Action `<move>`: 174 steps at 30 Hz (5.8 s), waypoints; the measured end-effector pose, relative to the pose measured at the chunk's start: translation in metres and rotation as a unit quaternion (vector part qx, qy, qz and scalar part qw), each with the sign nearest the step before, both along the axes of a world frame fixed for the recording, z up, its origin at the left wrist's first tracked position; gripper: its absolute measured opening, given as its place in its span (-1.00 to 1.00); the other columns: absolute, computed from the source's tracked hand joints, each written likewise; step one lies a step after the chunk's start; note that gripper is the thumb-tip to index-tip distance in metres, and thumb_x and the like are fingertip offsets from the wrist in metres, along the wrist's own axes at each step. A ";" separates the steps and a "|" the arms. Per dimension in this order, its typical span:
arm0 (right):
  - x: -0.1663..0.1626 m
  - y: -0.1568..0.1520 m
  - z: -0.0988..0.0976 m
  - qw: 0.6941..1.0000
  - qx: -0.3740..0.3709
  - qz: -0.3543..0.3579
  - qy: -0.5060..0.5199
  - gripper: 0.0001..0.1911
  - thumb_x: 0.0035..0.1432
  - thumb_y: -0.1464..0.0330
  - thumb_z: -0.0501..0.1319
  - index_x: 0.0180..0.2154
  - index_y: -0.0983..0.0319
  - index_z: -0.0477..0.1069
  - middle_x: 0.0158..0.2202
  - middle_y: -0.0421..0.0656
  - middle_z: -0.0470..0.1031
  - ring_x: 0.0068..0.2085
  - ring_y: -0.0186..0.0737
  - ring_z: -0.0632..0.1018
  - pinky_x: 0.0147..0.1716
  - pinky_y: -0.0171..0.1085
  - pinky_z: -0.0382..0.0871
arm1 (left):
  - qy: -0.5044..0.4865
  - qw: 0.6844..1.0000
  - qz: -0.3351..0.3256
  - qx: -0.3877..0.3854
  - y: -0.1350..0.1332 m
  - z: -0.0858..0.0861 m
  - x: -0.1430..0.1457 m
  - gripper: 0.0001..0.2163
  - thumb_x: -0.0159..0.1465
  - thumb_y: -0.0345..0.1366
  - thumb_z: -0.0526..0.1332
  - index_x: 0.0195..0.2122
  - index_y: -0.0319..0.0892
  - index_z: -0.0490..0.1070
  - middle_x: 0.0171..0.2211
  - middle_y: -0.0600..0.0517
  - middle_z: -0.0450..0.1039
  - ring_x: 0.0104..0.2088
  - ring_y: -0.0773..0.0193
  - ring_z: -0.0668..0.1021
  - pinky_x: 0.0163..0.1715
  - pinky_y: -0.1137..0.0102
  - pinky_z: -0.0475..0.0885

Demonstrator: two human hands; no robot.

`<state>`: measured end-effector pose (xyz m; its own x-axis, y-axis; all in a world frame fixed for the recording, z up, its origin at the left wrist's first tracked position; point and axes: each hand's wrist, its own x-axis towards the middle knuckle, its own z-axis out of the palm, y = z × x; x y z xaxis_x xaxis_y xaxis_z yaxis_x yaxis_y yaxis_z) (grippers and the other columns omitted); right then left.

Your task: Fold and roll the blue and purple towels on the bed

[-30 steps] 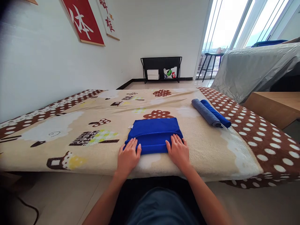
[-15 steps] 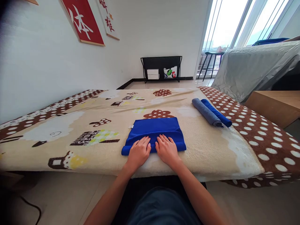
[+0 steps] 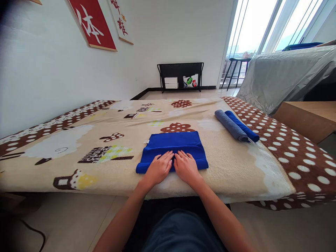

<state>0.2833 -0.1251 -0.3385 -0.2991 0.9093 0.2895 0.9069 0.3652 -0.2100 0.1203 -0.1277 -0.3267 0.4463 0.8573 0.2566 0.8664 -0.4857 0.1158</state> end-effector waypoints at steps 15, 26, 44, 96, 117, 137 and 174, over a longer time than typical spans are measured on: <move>0.040 0.002 0.000 0.988 -0.016 -0.154 -0.022 -0.49 0.39 0.30 -0.11 0.18 0.46 0.33 0.26 0.19 0.29 0.32 0.07 0.27 0.27 0.05 0.03 | 0.031 0.978 0.204 0.029 0.004 0.004 -0.035 -0.56 0.41 -0.29 -0.10 0.18 -0.36 0.36 0.23 -0.28 0.34 0.28 0.01 0.36 0.31 -0.10 0.03; 0.016 0.030 0.002 0.997 -0.055 -0.056 0.018 -0.51 0.35 0.26 -0.02 0.24 0.26 0.29 0.31 -0.05 0.26 0.33 -0.15 0.27 0.28 -0.06 0.11 | -0.012 0.988 0.136 -0.069 0.030 0.004 -0.013 -0.52 0.40 -0.21 -0.03 0.30 -0.24 0.23 0.35 -0.18 0.14 0.36 0.02 0.22 0.29 -0.08 0.11; 0.120 -0.039 -0.033 0.973 0.201 0.100 0.043 -0.64 0.33 0.41 0.12 0.13 0.12 0.38 0.16 -0.16 0.46 0.15 -0.16 0.45 0.11 -0.11 0.28 | -0.057 0.973 -0.063 0.216 -0.039 -0.031 -0.106 -0.62 0.34 -0.51 0.08 0.14 -0.10 0.38 -0.05 -0.09 0.51 0.01 0.11 0.53 0.07 0.17 0.39; 0.008 -0.055 -0.002 0.984 0.144 0.081 0.070 -0.77 0.36 0.39 0.03 -0.08 0.23 0.43 -0.16 -0.07 0.49 -0.14 -0.13 0.41 -0.05 -0.13 0.20 | -0.039 0.996 -0.048 0.070 -0.056 0.006 -0.003 -0.74 0.36 -0.38 0.02 0.04 -0.15 0.35 -0.11 -0.12 0.44 -0.12 0.06 0.46 -0.09 0.15 0.35; 0.016 -0.036 -0.005 0.990 0.118 0.058 -0.046 -0.64 0.45 0.20 -0.07 -0.29 0.21 0.36 -0.31 -0.12 0.45 -0.24 -0.13 0.39 -0.22 -0.18 0.10 | 0.062 0.995 0.003 0.083 -0.041 0.001 -0.004 -0.73 0.46 -0.21 -0.06 -0.21 -0.15 0.39 -0.27 -0.07 0.43 -0.24 0.09 0.43 -0.24 0.20 0.26; 0.056 -0.047 -0.016 0.989 0.144 0.000 -0.038 -0.68 0.40 0.15 0.00 -0.28 0.22 0.34 -0.26 -0.09 0.39 -0.21 -0.10 0.33 -0.14 -0.17 0.13 | 0.053 0.988 0.059 0.132 -0.049 -0.010 -0.044 -0.75 0.45 -0.18 0.00 -0.27 -0.16 0.37 -0.29 -0.05 0.40 -0.24 0.11 0.40 -0.21 0.23 0.24; 0.040 -0.042 -0.007 0.993 0.113 -0.022 0.025 -0.59 0.39 0.40 -0.06 0.08 0.27 0.47 0.11 0.01 0.50 0.17 -0.08 0.47 0.26 0.02 0.16 | -0.026 0.992 0.077 0.100 -0.049 -0.007 -0.037 -0.65 0.44 -0.31 -0.04 0.07 -0.19 0.48 0.08 -0.15 0.51 0.14 0.04 0.51 0.23 -0.04 0.26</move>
